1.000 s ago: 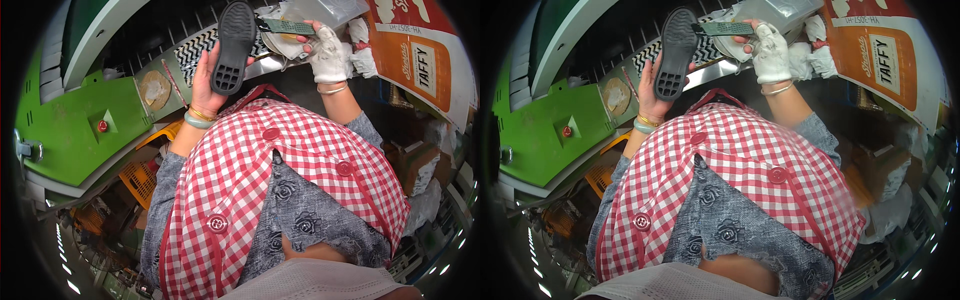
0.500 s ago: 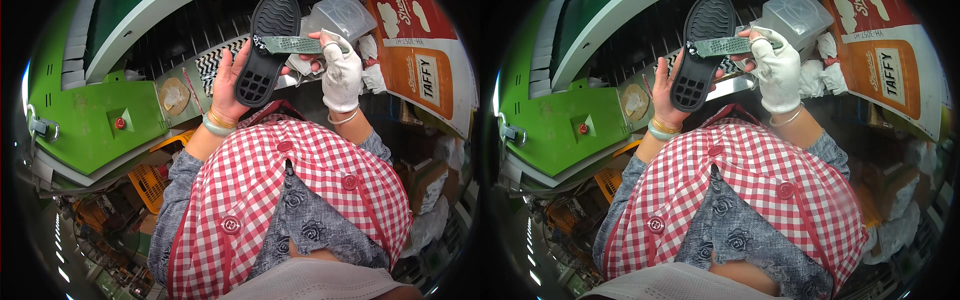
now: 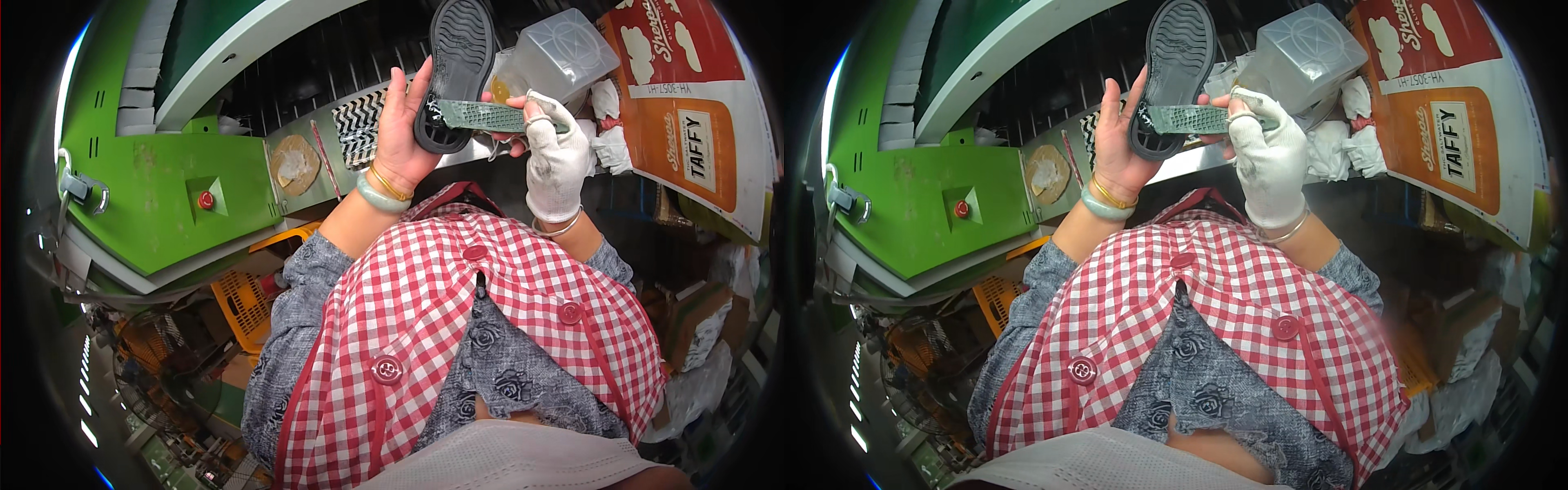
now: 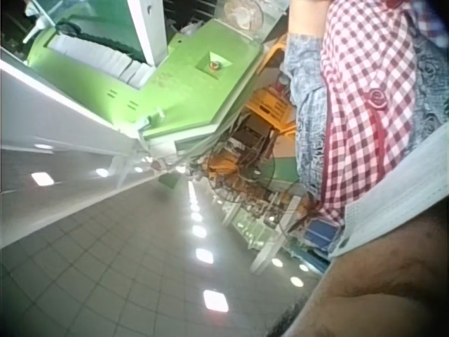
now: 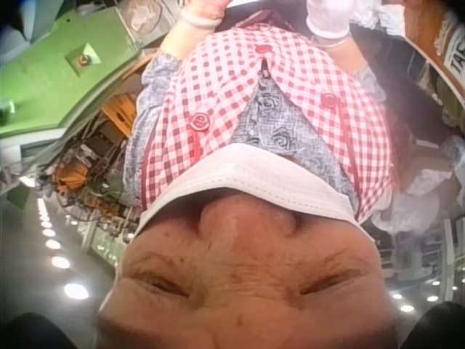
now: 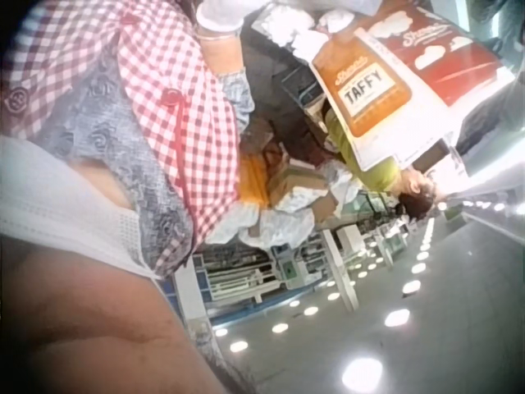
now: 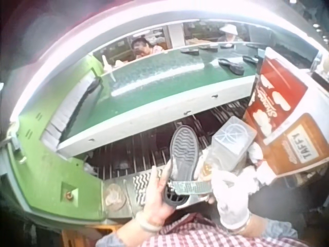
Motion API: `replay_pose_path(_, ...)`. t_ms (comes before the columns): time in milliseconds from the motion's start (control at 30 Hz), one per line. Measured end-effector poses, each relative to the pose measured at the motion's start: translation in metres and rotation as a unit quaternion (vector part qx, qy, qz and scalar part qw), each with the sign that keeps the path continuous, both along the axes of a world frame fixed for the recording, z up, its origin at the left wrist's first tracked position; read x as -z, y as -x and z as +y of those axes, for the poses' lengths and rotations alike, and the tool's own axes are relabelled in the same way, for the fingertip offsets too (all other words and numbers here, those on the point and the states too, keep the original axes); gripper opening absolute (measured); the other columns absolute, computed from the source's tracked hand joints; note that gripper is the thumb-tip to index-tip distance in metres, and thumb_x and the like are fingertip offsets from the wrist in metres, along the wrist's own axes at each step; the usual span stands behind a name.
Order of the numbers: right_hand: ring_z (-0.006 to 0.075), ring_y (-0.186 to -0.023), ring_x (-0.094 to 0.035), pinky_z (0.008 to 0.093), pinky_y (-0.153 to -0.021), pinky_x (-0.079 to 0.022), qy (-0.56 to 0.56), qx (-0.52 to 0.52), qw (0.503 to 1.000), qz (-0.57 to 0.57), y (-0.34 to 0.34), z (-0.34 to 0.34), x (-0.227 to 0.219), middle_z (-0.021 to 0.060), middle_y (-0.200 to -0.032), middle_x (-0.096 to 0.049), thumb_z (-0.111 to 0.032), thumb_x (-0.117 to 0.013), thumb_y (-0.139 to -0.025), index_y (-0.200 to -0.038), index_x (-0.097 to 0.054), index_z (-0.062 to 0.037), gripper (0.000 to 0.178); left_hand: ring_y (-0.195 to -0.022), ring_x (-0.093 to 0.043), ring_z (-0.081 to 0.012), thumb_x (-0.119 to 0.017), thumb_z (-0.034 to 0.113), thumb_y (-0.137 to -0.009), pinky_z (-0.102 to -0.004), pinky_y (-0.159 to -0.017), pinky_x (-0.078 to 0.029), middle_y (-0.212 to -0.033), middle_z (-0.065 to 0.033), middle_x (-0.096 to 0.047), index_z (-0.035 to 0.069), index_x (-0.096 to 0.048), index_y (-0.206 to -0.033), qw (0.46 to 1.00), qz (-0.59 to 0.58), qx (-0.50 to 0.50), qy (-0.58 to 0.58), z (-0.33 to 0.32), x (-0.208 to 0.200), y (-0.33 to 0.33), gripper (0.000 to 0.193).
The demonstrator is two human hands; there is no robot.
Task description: The recorder is applying a liquid adhesive or cleaner to the underside of shoe soles using a green brush at a footwear manufacturing station.
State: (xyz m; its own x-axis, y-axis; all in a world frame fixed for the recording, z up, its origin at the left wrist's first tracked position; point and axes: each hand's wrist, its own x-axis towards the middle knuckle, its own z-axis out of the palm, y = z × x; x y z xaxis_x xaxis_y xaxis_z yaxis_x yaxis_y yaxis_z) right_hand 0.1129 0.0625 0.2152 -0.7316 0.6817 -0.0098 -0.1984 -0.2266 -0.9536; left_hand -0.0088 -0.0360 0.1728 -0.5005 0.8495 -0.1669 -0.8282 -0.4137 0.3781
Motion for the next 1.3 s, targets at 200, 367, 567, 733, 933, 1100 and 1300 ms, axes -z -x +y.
replay_pose_path(200, 0.0111, -0.065, -0.062, 0.0162, -0.052, -0.04, -0.062, -0.026, 0.997, -0.036, 0.011, -0.011, 0.003, 0.0068, -0.085, -0.064, -0.019, -0.05, -0.091, -0.1, -0.058, 0.0017, 0.024, -0.115, -0.045, -0.0364, -0.024, 0.06, -0.088, -0.0497, -0.097, -0.037, -0.131, -0.0162, -0.041, 0.014, -0.025, -0.138, 0.999, 0.005, 0.035, -0.009, -0.012, 0.001, 0.02, 0.068)
replay_pose_path(367, 0.0054, -0.064, -0.059, 0.0135, -0.051, -0.04, -0.052, -0.094, 0.992, -0.072, 0.011, -0.007, -0.005, 0.0054, -0.079, -0.063, -0.014, -0.053, -0.089, -0.096, -0.06, 0.0014, 0.019, -0.111, -0.05, -0.0335, -0.027, 0.063, -0.086, -0.0445, -0.095, -0.04, -0.128, -0.0171, -0.043, 0.008, -0.028, -0.136, 0.997, -0.021, 0.069, 0.003, -0.019, 0.007, 0.024, 0.075)
replay_pose_path(567, 0.008, -0.067, -0.06, 0.0159, -0.054, -0.04, -0.069, -0.177, 0.975, -0.111, 0.021, 0.009, -0.015, 0.0046, -0.085, -0.063, -0.017, -0.051, -0.09, -0.099, -0.059, 0.0001, 0.021, -0.112, -0.05, -0.0279, -0.031, 0.062, -0.086, -0.0384, -0.09, -0.044, -0.127, -0.0164, -0.046, 0.003, -0.033, -0.133, 0.988, -0.008, 0.132, 0.075, -0.027, 0.011, 0.03, 0.075)
replay_pose_path(733, 0.0091, -0.07, -0.06, 0.0184, -0.055, -0.041, -0.063, -0.265, 0.947, -0.172, 0.036, 0.019, -0.022, 0.0044, -0.087, -0.063, -0.023, -0.05, -0.09, -0.099, -0.058, -0.0004, 0.025, -0.103, -0.055, -0.0337, -0.029, 0.066, -0.084, -0.0394, -0.081, -0.049, -0.121, -0.0177, -0.05, 0.001, -0.032, -0.133, 0.965, 0.054, 0.247, 0.074, -0.027, 0.02, 0.039, 0.08)
replay_pose_path(933, 0.0052, -0.061, -0.057, 0.0176, -0.047, -0.037, -0.186, -0.317, 0.908, -0.203, 0.056, 0.024, -0.027, 0.0025, -0.085, -0.062, -0.028, -0.049, -0.089, -0.098, -0.061, -0.0044, 0.027, -0.091, -0.062, -0.0226, -0.03, 0.058, -0.089, -0.0386, -0.067, -0.056, -0.107, -0.0144, -0.056, 0.013, -0.036, -0.131, 0.945, 0.027, 0.318, 0.074, -0.028, 0.026, 0.051, 0.062)
replay_pose_path(1100, 0.0027, -0.046, -0.045, 0.0169, -0.043, -0.034, -0.208, -0.36, 0.883, -0.217, 0.072, 0.021, -0.024, 0.0052, -0.062, -0.061, -0.03, -0.05, -0.089, -0.099, -0.061, -0.0068, 0.027, -0.078, -0.065, -0.0181, -0.032, 0.046, -0.093, -0.0292, -0.06, -0.059, -0.099, -0.0128, -0.058, 0.003, -0.041, -0.121, 0.939, 0.059, 0.337, 0.03, -0.025, 0.032, 0.057, 0.052)
replay_pose_path(1300, 0.0023, -0.045, -0.046, 0.0168, -0.042, -0.034, -0.208, -0.386, 0.874, -0.211, 0.073, 0.02, -0.023, 0.0058, -0.059, -0.061, -0.03, -0.05, -0.089, -0.102, -0.059, -0.0062, 0.029, -0.077, -0.065, -0.0324, -0.036, 0.056, -0.088, -0.0451, -0.063, -0.057, -0.102, -0.0166, -0.057, -0.002, -0.044, -0.117, 0.919, 0.153, 0.364, 0.014, -0.028, 0.038, 0.058, 0.066)
